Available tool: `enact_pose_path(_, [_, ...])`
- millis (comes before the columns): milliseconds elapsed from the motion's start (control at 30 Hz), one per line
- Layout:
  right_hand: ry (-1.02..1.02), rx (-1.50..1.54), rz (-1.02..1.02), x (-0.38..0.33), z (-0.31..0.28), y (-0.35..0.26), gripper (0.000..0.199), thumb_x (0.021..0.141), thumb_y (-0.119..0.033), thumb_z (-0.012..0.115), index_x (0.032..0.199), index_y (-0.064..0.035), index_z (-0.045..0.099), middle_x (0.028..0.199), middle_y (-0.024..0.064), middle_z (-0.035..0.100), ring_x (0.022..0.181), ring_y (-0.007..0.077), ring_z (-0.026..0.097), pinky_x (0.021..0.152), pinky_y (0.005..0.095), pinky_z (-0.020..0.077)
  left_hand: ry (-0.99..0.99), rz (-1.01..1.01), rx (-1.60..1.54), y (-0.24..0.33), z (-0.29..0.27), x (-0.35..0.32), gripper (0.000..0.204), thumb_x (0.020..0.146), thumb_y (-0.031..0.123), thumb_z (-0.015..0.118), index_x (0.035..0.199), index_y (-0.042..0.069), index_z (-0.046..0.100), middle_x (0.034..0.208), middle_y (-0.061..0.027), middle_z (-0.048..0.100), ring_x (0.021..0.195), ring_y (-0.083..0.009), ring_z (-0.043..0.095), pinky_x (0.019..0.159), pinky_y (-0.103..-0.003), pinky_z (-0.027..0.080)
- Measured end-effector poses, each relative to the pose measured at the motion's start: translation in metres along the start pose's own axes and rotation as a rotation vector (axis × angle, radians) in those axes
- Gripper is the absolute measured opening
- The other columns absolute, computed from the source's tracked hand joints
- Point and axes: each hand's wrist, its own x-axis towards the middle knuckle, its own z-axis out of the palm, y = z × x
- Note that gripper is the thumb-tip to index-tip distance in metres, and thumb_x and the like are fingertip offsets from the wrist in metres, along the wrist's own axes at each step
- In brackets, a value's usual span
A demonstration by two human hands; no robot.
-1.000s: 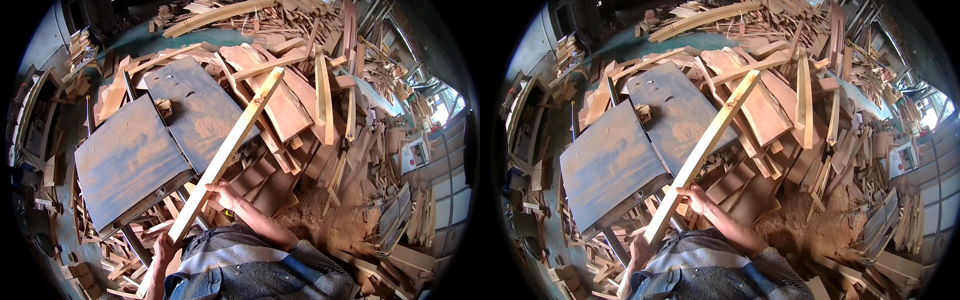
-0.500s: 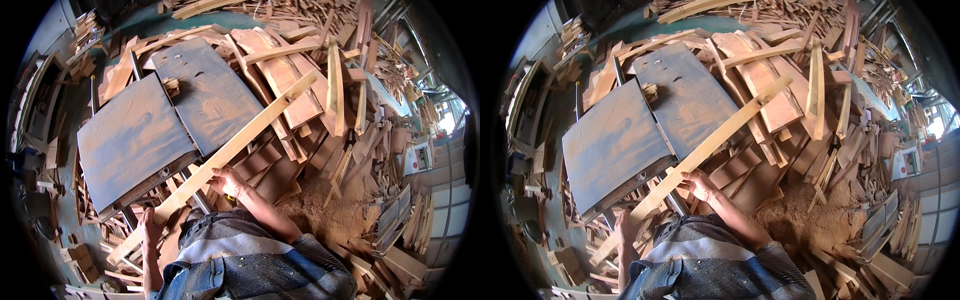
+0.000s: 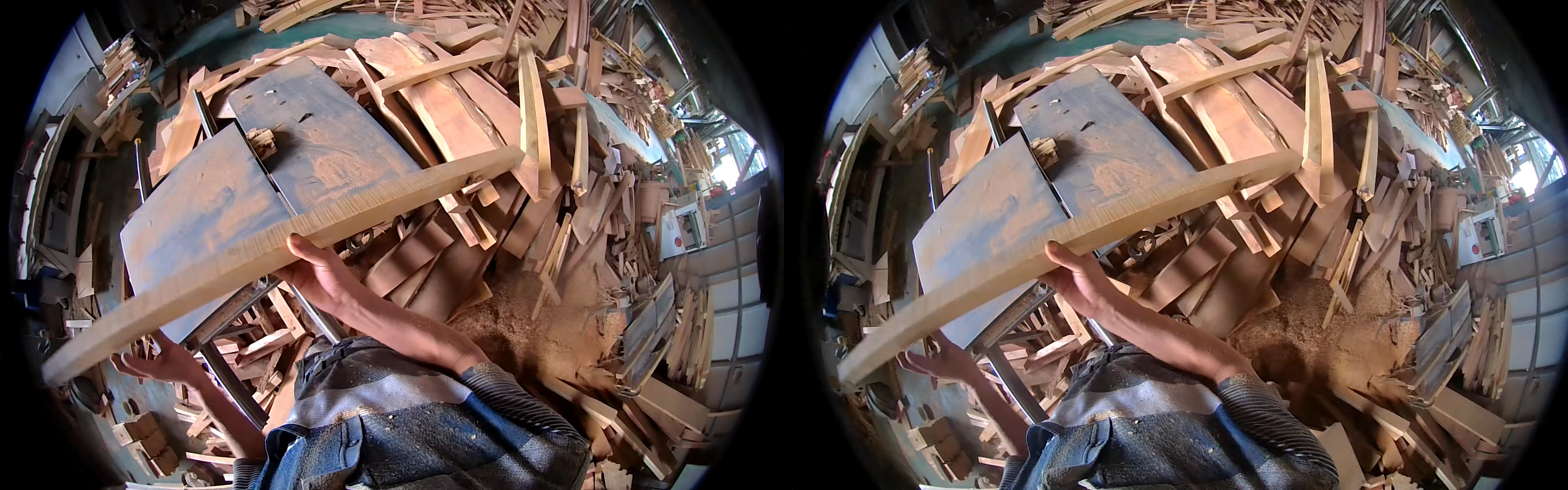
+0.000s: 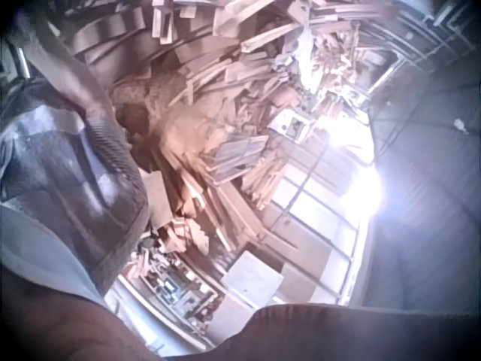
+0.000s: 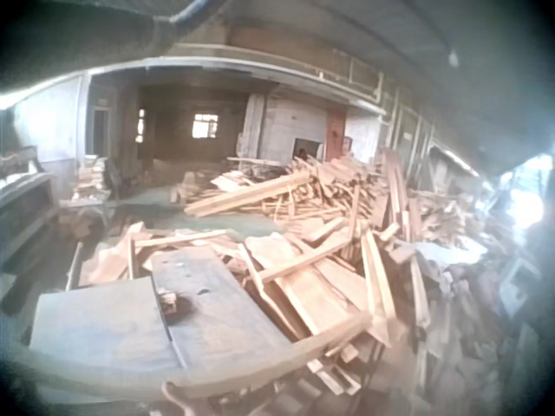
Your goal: The person measures wood planks with a tape measure, handling multiple pieces of wood on and around a saw table.
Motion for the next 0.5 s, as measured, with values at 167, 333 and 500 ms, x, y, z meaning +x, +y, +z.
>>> enact_pose_path(167, [-0.049,0.056,-0.013,0.018,0.033,0.018,0.047,0.088,-0.029,0.081,0.124,-0.0095,0.058,0.123,0.0058,0.063,0.120,0.0228,0.061,0.108,0.0414,0.0523,-0.149,-0.995,-1.704,0.087,0.038,0.027,0.047,0.102,0.032,0.058,0.139,0.004,0.049,0.129,-0.0156,0.060,0.121,-0.0303,0.058,0.107,-0.044,0.047])
enact_pose_path(333, [-0.075,-0.191,0.171,0.020,0.044,0.026,0.048,0.093,-0.038,0.075,0.126,-0.0090,0.054,0.120,0.0045,0.063,0.109,0.0178,0.065,0.092,0.0360,0.0578,0.071,-1.107,-1.381,0.092,0.067,0.089,0.030,0.094,0.027,0.069,0.112,0.003,0.065,0.102,-0.0114,0.069,0.099,-0.0255,0.067,0.094,-0.042,0.054])
enact_pose_path(500, [-0.227,-0.700,0.371,-0.038,0.019,-0.042,0.063,0.094,-0.031,0.074,0.135,0.0101,0.049,0.110,0.0176,0.068,0.097,0.0202,0.069,0.083,0.0322,0.0616,0.162,-0.642,-1.498,0.051,0.030,0.210,0.017,0.089,0.013,0.065,0.100,0.000,0.065,0.091,-0.0103,0.068,0.086,-0.0239,0.069,0.074,-0.036,0.058])
